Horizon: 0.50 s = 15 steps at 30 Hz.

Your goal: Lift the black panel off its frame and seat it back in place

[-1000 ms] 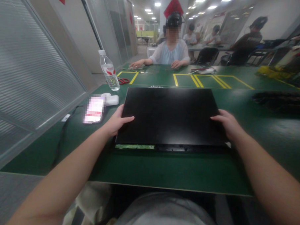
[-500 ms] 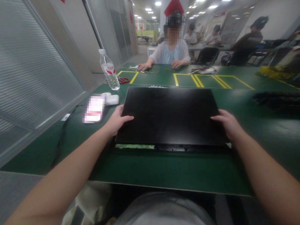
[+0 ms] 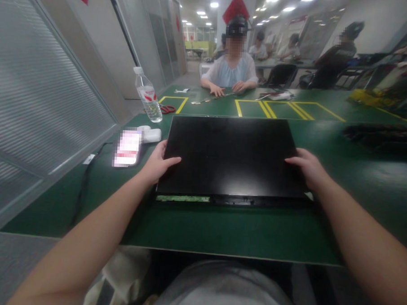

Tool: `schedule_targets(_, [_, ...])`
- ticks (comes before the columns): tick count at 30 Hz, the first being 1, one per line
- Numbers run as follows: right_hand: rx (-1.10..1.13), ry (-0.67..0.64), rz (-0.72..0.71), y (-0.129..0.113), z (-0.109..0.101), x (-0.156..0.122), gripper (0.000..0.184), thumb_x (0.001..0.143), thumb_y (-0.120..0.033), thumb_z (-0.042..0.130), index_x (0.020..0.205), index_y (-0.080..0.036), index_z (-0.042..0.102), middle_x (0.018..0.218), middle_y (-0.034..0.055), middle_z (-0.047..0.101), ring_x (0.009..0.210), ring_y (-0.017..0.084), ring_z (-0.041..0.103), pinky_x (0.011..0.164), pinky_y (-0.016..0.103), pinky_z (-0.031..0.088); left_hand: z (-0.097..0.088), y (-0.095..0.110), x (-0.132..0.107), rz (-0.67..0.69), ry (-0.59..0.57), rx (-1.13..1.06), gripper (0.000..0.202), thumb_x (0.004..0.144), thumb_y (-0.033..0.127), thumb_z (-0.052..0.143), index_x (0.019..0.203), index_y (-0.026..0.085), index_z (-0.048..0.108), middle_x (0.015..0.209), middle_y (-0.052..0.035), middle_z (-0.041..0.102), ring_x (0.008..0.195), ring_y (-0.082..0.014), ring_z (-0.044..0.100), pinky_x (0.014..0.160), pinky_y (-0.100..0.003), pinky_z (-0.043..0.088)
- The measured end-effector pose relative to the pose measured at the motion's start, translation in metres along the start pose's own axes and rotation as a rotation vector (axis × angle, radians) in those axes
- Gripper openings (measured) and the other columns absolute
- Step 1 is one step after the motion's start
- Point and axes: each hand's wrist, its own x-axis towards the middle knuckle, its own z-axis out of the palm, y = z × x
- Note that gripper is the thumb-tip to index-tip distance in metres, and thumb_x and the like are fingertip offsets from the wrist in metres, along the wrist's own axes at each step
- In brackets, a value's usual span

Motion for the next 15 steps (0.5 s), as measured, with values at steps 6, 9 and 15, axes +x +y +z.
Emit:
schedule_targets(6, [0.002, 0.007, -0.004, -0.0011, -0.0002, -0.0006, 0.036, 0.057, -0.025, 0.081, 0.091, -0.031, 0.070, 0.085, 0.0019, 0.075, 0.086, 0.031, 0.073, 0.075, 0.045, 0.062, -0.0002, -0.0005, -0.0001, 0.019, -0.006, 0.021, 0.070, 0.068, 0.016, 0.091, 0.132, 0.020, 0.063, 0.156, -0.0172, 0.064, 0.152, -0.0399, 0.054, 0.130, -0.058, 0.039])
schedule_targets(9, [0.004, 0.018, 0.001, -0.0019, -0.0002, -0.0012, 0.036, 0.056, -0.025, 0.081, 0.090, -0.031, 0.070, 0.084, 0.0019, 0.075, 0.084, 0.030, 0.072, 0.073, 0.044, 0.062, -0.0003, -0.0001, -0.0004, 0.035, -0.019, 0.036, 0.071, 0.069, 0.018, 0.091, 0.134, 0.020, 0.062, 0.157, -0.0171, 0.062, 0.154, -0.0403, 0.053, 0.131, -0.059, 0.037])
schedule_targets(15, [0.002, 0.000, 0.005, -0.0015, 0.0001, -0.0020, 0.037, 0.058, -0.027, 0.081, 0.092, -0.033, 0.068, 0.084, 0.0023, 0.074, 0.083, 0.031, 0.072, 0.072, 0.047, 0.062, -0.0024, -0.0002, 0.0010, 0.061, -0.018, 0.064, 0.073, 0.069, 0.015, 0.091, 0.136, 0.021, 0.064, 0.156, -0.0161, 0.064, 0.154, -0.0400, 0.052, 0.133, -0.058, 0.034])
